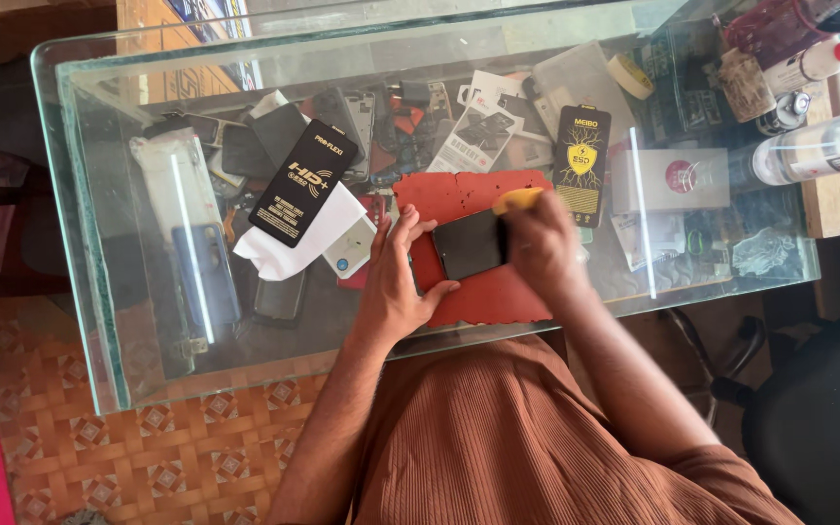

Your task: The person cleans a smartphone screen using a spray bottle and a yellow cloth. They spray the screen, wipe it thoroughly, and then handle a screen protector package before placing it on the table.

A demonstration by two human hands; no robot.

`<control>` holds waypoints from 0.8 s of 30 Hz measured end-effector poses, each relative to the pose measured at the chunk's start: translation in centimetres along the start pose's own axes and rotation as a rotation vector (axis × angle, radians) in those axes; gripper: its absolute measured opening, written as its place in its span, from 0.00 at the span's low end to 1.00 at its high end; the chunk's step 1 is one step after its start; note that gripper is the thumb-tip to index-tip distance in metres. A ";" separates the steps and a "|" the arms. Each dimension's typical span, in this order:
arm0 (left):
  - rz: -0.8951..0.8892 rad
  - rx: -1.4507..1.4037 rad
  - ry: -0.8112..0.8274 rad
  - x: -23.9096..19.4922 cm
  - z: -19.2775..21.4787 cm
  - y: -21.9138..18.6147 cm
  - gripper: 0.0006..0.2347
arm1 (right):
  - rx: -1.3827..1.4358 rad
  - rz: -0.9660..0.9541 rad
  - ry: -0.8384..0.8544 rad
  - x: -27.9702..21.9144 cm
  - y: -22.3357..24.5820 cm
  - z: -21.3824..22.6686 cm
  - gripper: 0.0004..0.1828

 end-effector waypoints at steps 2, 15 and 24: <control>0.007 -0.003 0.012 -0.1 -0.2 0.2 0.46 | 0.114 0.136 0.056 -0.7 3.3 -2.7 0.15; -0.084 0.037 -0.006 0.0 -0.2 0.0 0.44 | 0.109 0.143 0.131 1.0 3.8 -3.7 0.16; -0.111 0.022 0.000 -0.1 -0.4 0.2 0.44 | 0.100 0.182 0.327 -2.2 0.8 -0.1 0.23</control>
Point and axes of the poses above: each hand's wrist, its own x-axis towards the middle knuckle, its own z-axis out of the back of the hand, y = z × x, the point moved 8 cm from there along x, towards the middle knuckle, and after that the axes turned 7 degrees about x, right-handed, at the moved point
